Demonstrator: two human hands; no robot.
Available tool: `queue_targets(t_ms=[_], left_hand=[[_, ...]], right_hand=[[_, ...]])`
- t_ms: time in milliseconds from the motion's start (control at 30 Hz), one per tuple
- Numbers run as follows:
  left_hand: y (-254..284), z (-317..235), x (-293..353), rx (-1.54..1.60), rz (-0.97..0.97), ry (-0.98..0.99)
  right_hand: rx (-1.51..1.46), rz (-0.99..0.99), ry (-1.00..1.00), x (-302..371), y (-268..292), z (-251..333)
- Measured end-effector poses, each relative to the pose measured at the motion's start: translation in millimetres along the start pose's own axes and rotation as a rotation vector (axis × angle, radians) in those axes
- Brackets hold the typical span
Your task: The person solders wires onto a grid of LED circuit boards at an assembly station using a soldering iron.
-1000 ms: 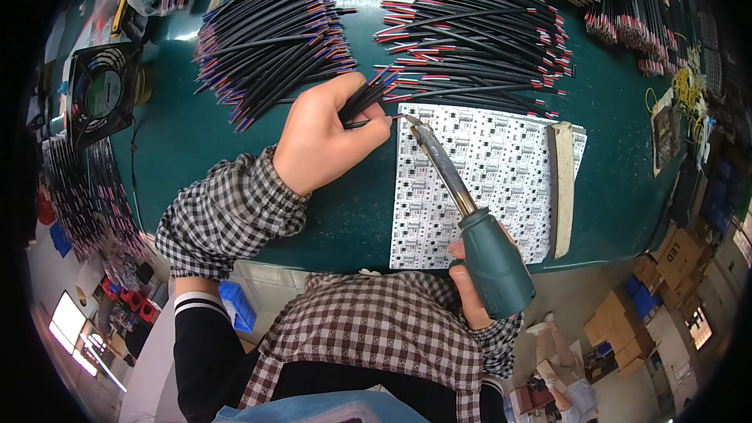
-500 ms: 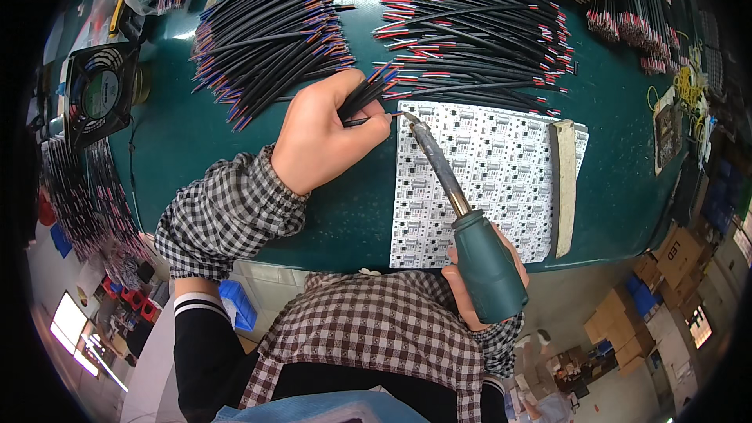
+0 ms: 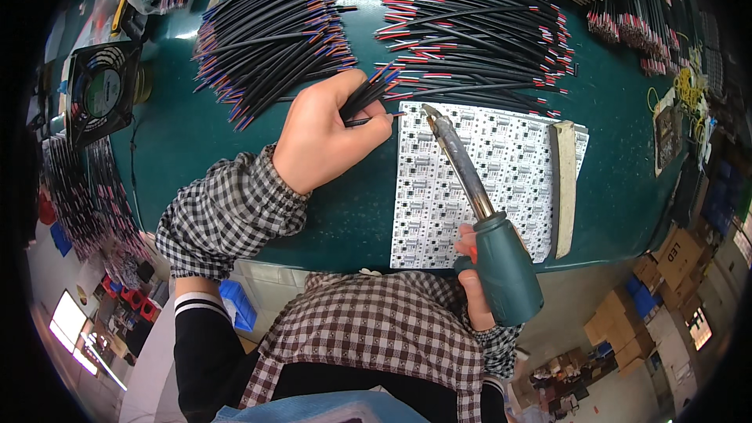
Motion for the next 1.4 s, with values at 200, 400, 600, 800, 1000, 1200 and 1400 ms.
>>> queue_targets(t_ms=[200, 400, 600, 800, 1000, 1200, 1400], left_hand=[[2, -1, 4, -0.047, 0.007, -0.012], [1, -1, 2, -0.088, 0.020, -0.010], [-2, -3, 2, -0.135, -0.012, 0.013], [-3, -3, 2, -0.121, -0.027, -0.014], [0, -3, 1, -0.117, -0.011, -0.007], [0, -3, 0, -0.120, -0.006, -0.004], [0, -5, -1, -0.127, -0.010, -0.005]], right_hand=[[-0.003, 0.000, 0.050, -4, -1, 1], [-0.007, 0.022, 0.029, -4, -1, -1], [0.041, 0.076, 0.127, -6, 6, -12], [0.003, 0.053, 0.111, -6, 2, -14], [0.042, 0.092, 0.146, -5, 9, -24], [0.066, 0.104, 0.160, -8, 11, -25], [0.233, 0.102, 0.165, -2, 11, -23]])
Point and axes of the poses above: each hand's wrist, its own x-axis away from the middle knuckle, its own y-axis out of the back of the hand, z = x × y, the point moved 2 cm from there along -x, towards the middle knuckle, and after that the axes turned 5 degrees about -x, right-handed, at the moved point
